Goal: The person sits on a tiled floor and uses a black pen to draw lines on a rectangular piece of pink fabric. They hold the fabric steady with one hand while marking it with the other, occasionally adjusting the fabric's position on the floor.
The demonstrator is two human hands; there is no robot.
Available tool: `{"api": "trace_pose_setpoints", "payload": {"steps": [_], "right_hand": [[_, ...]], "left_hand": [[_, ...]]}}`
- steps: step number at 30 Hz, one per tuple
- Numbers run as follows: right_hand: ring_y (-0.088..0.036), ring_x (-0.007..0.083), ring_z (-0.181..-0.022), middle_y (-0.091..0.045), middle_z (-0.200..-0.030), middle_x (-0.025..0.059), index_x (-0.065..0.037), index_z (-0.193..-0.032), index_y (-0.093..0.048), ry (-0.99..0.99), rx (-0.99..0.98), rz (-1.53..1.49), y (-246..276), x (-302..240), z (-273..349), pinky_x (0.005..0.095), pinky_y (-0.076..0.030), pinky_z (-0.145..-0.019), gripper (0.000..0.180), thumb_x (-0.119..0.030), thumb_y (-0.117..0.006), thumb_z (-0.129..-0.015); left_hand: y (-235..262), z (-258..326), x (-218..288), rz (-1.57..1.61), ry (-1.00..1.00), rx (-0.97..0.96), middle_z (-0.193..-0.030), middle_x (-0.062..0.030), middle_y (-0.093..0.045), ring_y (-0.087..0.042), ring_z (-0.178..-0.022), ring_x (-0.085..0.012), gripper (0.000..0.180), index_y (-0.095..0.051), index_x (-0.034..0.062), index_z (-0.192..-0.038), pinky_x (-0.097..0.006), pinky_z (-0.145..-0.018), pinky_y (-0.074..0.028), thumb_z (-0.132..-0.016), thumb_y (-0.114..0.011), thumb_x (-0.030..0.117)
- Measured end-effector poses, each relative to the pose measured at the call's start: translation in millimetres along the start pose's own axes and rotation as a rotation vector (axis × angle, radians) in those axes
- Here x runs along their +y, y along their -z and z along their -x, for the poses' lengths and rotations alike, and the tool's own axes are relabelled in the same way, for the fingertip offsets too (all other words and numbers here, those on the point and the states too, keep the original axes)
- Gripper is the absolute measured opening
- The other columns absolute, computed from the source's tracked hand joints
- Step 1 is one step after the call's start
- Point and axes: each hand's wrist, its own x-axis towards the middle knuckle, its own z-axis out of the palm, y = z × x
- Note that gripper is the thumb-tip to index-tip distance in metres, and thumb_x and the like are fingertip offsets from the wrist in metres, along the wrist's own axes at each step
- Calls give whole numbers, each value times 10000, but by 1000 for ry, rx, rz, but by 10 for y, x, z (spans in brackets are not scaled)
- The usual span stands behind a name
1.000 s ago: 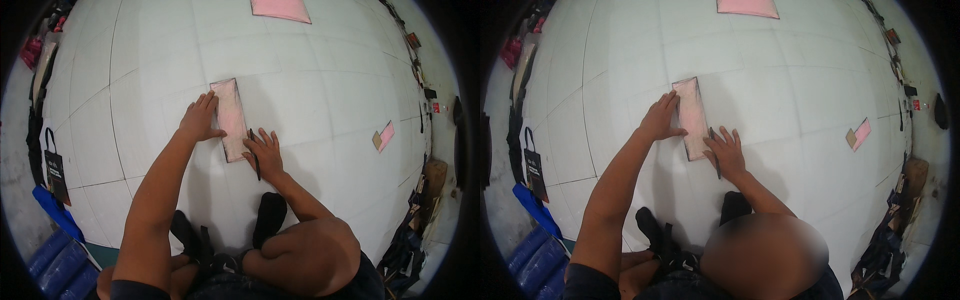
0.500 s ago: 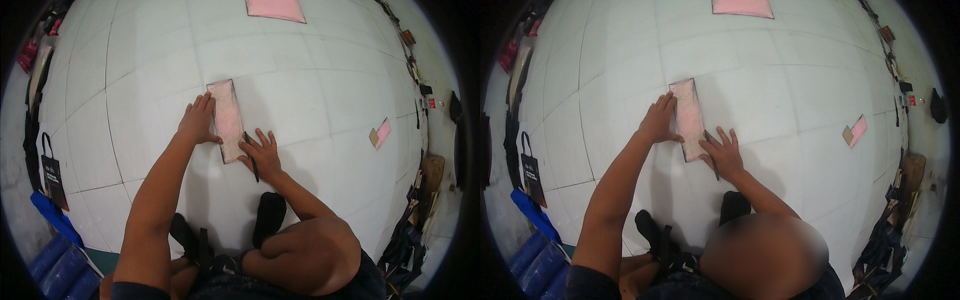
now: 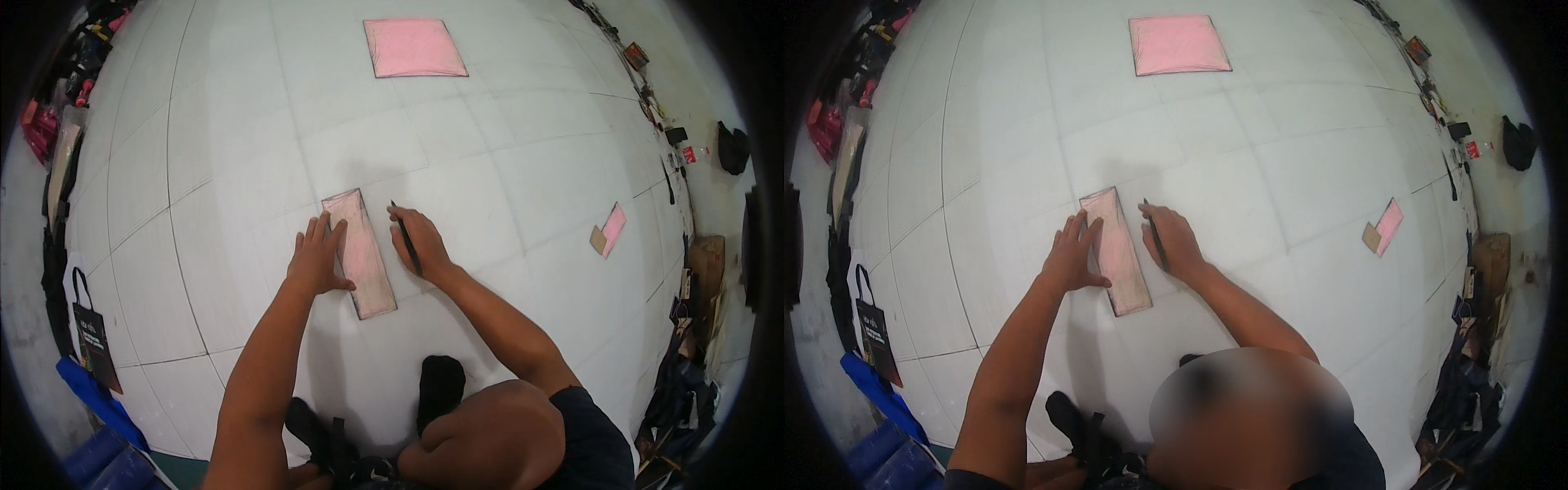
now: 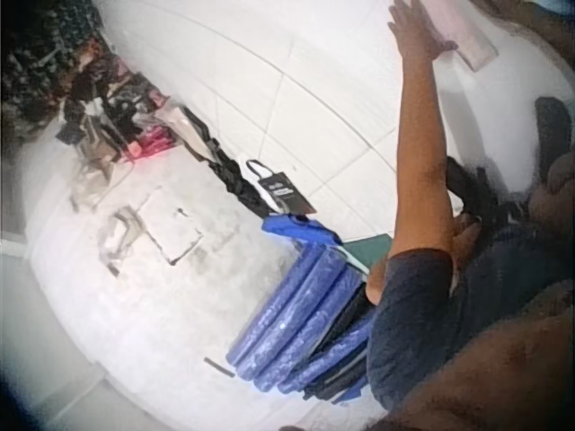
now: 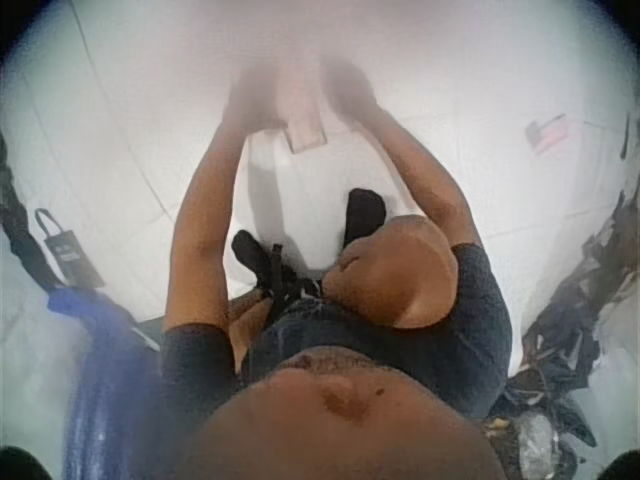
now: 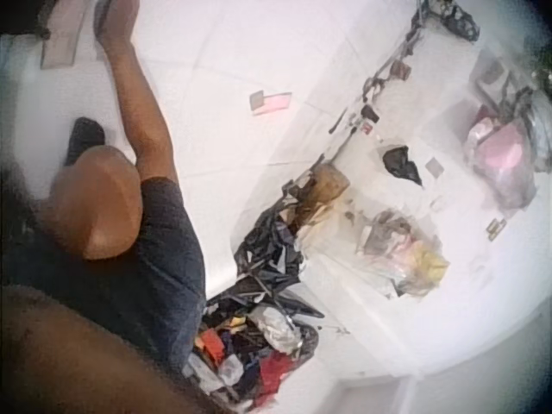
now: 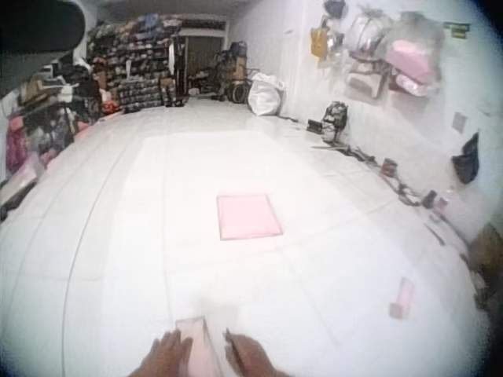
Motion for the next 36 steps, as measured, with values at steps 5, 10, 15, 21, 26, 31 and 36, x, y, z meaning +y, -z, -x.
{"api": "trace_pose_setpoints", "payload": {"steps": [5, 10, 15, 21, 26, 31, 36], "right_hand": [[-674, 370, -1053, -711, -1130, 172, -30, -1231, -678, -62, -11, -107, -146, 117, -499, 442, -534, -921, 262, -180, -627, -1022], [-678, 359, -1070, -727, -1140, 164, -46, -1190, -707, -30, 44, -151, -311, 217, -667, 429, -541, -928, 246, -204, -640, -1014], [-668, 363, -1059, -724, -1122, 159, -28, -1185, -706, -26, -21, -108, -314, 164, -714, 439, -532, -927, 250, -180, -637, -999], [-652, 336, -985, -706, -993, 132, -64, -1161, -700, 161, -86, 121, -287, 148, -693, 448, -480, -921, 228, -163, -658, -960], [-635, 295, -934, -678, -938, 90, -92, -1149, -694, 217, -306, 200, -95, 29, -166, 438, -449, -903, 250, -133, -678, -903], [-632, 280, -912, -670, -911, 65, -73, -1115, -687, 254, -328, 142, 113, -184, 705, 438, -440, -901, 223, -115, -687, -896], [-632, 278, -873, -673, -903, 63, -60, -1076, -690, 168, -359, 124, 317, -482, 1083, 419, -451, -850, 173, -115, -715, -914]], "left_hand": [[-17, -16, 1, 23, -7, 3, -1729, -166, -129, -152, -1595, -381, 1374, -226, 217, -1659, -574, -1272, -239, -556, -1005, 472], [-36, -28, -12, 0, -18, 19, -1725, -174, -132, -158, -1593, -386, 1380, -220, 216, -1659, -578, -1266, -248, -555, -1001, 488], [-78, -32, -60, 10, -36, 35, -1718, -209, -136, -169, -1583, -427, 1383, -234, 177, -1656, -585, -1263, -256, -549, -1005, 483], [-30, -43, 7, -24, -2, 4, -1724, -183, -132, -161, -1590, -394, 1395, -202, 201, -1663, -570, -1268, -243, -558, -999, 499], [-19, -21, 0, -26, 2, 1, -1724, -186, -135, -158, -1591, -394, 1388, -204, 199, -1664, -569, -1270, -240, -564, -998, 492], [-8, -28, 12, -33, 13, -3, -1725, -184, -138, -158, -1592, -395, 1384, -204, 193, -1665, -572, -1269, -242, -570, -998, 484], [-33, -27, -29, -41, -16, 41, -1713, -210, -150, -179, -1576, -437, 1377, -220, 176, -1658, -595, -1257, -261, -565, -995, 495]]}}
